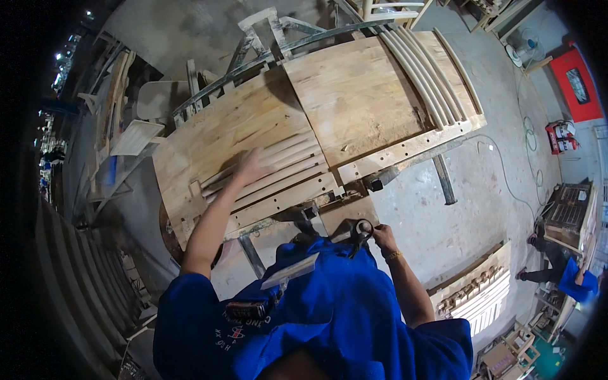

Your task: The person gathers several cylindrical wooden rods from a pile, carries them to a workbench, and feeds them through a machine to smooth or shape them. The person then stacks the processed rods on the bench and repeats the process with additional rods.

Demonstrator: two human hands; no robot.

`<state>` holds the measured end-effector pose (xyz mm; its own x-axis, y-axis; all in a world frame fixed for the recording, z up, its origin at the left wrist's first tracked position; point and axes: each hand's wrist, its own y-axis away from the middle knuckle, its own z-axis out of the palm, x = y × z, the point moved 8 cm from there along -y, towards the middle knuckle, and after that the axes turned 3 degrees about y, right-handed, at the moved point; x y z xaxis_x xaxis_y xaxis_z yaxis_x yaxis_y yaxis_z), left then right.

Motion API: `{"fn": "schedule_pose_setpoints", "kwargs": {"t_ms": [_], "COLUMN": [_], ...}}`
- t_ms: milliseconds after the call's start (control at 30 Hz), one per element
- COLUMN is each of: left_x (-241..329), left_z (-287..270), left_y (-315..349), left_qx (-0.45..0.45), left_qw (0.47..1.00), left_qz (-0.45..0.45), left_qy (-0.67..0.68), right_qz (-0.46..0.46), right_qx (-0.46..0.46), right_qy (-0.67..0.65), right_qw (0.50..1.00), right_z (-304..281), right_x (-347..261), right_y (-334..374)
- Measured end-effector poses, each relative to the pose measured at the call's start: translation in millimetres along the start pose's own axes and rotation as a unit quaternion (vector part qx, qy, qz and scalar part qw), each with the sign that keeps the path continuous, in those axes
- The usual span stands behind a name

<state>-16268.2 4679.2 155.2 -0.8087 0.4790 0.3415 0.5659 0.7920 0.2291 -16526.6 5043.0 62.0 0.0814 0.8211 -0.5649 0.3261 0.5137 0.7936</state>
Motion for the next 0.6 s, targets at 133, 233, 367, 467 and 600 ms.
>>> {"fn": "schedule_pose_setpoints", "kwargs": {"t_ms": [133, 233, 367, 467, 600], "left_x": [-3.4, 14.1, 10.9, 24.3, -3.2], "left_z": [-5.5, -2.9, 6.9, 8.1, 30.1], "left_y": [-14.5, -16.8, 4.8, 1.7, 6.8], "left_qx": [-0.174, -0.239, -0.341, -0.311, -0.433], "left_qw": [0.983, 0.968, 0.939, 0.944, 0.891], "left_qz": [0.049, 0.067, 0.041, 0.103, 0.051], "left_qy": [0.009, 0.05, 0.033, 0.042, 0.128], "right_qz": [-0.057, -0.058, -0.127, -0.254, -0.043], "right_qx": [-0.003, 0.023, 0.054, -0.114, -0.37], "right_qy": [-0.01, 0.333, 0.457, 0.138, -0.183], "right_qw": [0.998, 0.941, 0.879, 0.95, 0.91], "right_z": [8.3, -13.7, 5.0, 75.5, 185.3], "right_x": [-19.1, -19.9, -137.0, -194.3, -206.3], "right_y": [3.4, 1.5, 35.1, 46.4, 46.1]}}
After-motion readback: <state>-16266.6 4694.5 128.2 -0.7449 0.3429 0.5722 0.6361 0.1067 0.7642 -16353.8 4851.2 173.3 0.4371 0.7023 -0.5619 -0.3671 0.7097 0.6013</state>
